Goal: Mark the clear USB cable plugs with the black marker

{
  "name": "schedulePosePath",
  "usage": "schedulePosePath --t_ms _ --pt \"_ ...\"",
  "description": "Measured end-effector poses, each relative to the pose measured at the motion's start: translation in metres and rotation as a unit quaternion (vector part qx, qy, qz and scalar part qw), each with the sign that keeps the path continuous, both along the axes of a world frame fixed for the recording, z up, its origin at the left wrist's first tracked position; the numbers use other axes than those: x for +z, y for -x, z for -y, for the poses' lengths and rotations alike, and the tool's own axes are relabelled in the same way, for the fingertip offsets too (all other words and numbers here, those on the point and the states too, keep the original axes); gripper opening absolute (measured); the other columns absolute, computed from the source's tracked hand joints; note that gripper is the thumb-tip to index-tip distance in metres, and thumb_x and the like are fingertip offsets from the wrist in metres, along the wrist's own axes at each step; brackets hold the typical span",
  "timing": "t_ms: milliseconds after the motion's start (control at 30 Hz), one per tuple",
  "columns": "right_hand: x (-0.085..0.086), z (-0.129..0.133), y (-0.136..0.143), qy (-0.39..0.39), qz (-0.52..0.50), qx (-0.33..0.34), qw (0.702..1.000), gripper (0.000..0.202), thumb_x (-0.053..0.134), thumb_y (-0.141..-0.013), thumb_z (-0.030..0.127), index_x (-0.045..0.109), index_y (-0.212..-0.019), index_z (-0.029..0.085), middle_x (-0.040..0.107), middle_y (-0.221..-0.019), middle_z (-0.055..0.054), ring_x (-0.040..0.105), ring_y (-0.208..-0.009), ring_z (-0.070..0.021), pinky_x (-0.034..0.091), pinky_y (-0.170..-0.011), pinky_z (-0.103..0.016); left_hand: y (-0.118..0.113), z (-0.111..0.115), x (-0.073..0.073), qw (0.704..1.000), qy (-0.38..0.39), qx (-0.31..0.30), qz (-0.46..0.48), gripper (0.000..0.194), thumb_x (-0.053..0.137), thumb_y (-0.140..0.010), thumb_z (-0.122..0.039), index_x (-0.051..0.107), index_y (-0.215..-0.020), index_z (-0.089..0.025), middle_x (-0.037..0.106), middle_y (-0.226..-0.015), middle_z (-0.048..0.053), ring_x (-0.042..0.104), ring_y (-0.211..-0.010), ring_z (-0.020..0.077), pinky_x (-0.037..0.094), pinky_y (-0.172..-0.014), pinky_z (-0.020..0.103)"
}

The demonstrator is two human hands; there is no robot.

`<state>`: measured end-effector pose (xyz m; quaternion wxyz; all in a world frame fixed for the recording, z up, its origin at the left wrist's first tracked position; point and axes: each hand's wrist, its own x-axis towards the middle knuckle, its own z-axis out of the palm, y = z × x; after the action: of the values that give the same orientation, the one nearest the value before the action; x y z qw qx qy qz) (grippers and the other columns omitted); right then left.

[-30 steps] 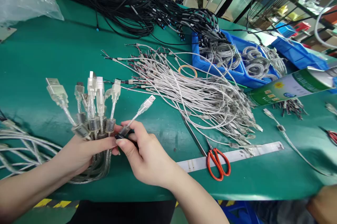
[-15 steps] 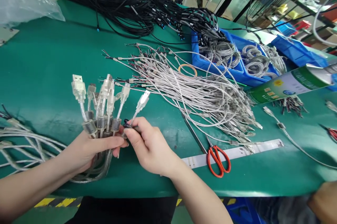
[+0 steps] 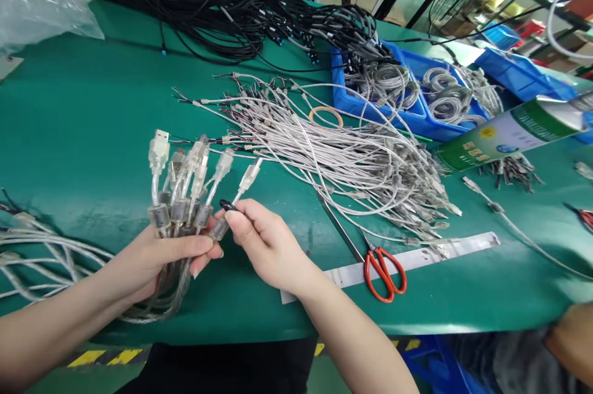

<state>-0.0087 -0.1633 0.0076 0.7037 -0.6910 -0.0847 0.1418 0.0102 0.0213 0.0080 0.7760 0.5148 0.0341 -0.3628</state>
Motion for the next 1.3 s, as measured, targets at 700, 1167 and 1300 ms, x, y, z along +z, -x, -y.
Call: schedulePosePath --t_ms 700,1167,1300 --pt "0.004 -0.005 0.006 -0.054 -0.036 0.069 0.996 0.037 0.037 -0.105 0.034 0.033 -0.138 0.018 0.039 -0.064 0.006 0.036 -0.057 -0.0063 0.031 -0.052 -0.016 0.0 0.003 -0.002 0.998 -0.022 0.061 -0.028 0.017 0.074 -0.072 -0.019 0.063 -0.084 -0.014 0.067 -0.061 0.0 0.059 -0.05 0.0103 0.049 -0.052 0.017" --pt "0.006 0.0 0.006 0.053 0.046 0.086 0.994 0.026 0.035 -0.105 0.035 0.041 -0.124 0.018 0.062 -0.088 -0.002 0.048 -0.069 -0.009 0.038 -0.064 -0.021 -0.001 0.002 -0.002 0.998 0.006 0.054 -0.019 0.015 0.075 -0.072 -0.017 0.065 -0.081 -0.011 0.066 -0.059 0.001 0.054 -0.045 0.0061 0.042 -0.046 0.012" --pt "0.003 -0.003 0.007 0.094 0.083 0.026 0.992 0.027 0.036 -0.104 0.035 0.052 -0.111 0.014 0.057 -0.08 -0.002 0.045 -0.064 -0.0084 0.037 -0.062 -0.021 -0.003 0.001 0.0 0.999 0.018 0.026 -0.038 0.015 0.075 -0.073 -0.018 0.065 -0.08 -0.01 0.067 -0.062 0.003 0.053 -0.044 0.0062 0.042 -0.045 0.013"
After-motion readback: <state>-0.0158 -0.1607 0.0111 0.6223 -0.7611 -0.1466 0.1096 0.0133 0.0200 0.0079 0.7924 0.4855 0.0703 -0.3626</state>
